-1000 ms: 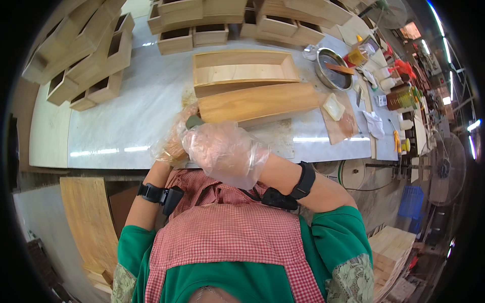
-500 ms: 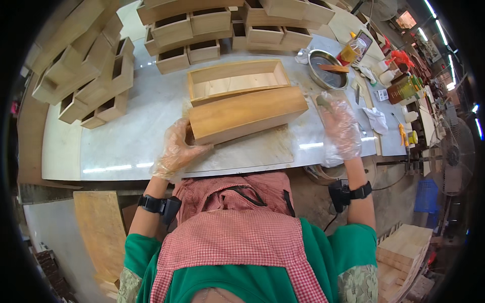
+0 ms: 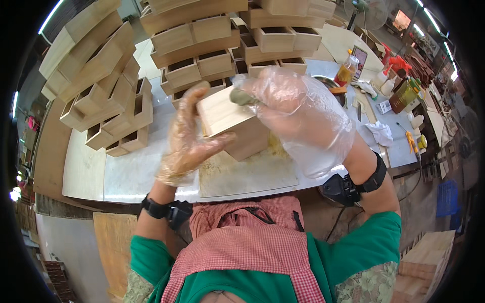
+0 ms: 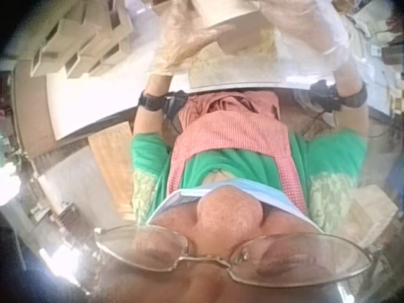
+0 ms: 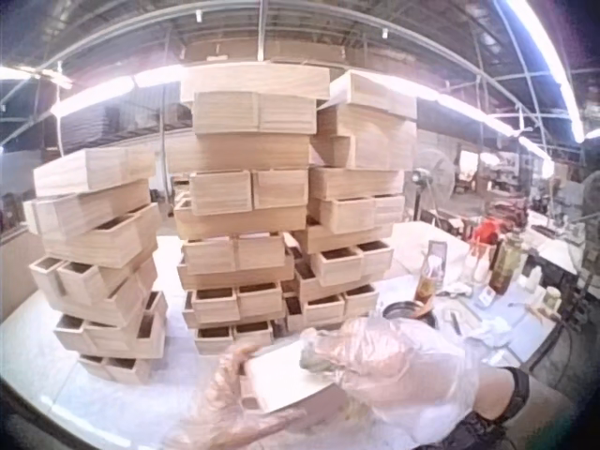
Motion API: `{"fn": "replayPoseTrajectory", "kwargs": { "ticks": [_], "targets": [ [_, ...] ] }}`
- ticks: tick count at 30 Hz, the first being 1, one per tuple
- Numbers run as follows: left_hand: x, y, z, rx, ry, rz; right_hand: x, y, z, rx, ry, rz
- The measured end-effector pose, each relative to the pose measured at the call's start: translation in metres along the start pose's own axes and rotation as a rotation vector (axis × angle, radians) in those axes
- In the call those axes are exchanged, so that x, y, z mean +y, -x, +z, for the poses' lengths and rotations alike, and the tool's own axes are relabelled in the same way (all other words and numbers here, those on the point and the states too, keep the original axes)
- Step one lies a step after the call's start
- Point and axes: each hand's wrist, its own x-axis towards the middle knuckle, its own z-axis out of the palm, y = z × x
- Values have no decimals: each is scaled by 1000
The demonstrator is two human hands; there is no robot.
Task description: The person applies a finish to small wooden boxes using a cloth. They repeatedly pick up boxes, wipe all surfaces with the cloth, and place the finished boxes on a nearby wooden table.
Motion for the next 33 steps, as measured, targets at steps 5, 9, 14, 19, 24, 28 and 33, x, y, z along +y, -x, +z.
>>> {"fn": "replayPoseTrajectory", "kwargs": {
  "ticks": [5, 9, 14, 19, 24, 28, 33],
  "targets": [
    [-14, -4, 18, -1, 86, -84, 13, 10, 14, -191, 63, 25],
    [-41, -11, 41, 25, 261, -20, -13, -28, 27, -179, -68, -106],
    [-81, -28, 82, -68, 393, -27, 106, 24, 54, -25, 228, -61],
    [-59, -19, 54, -88, 316, -90, 77, 27, 35, -159, 32, -68],
    [-64, -11, 63, 135, 187, 159, 4, -50, 43, -231, -57, -99],
    [-74, -23, 77, -21, 306, 136, 58, -14, 24, -128, 324, -72],
    [-44, -13, 29, -59, 87, -133, -4, -21, 6, -281, 115, -166]
  ]
}}
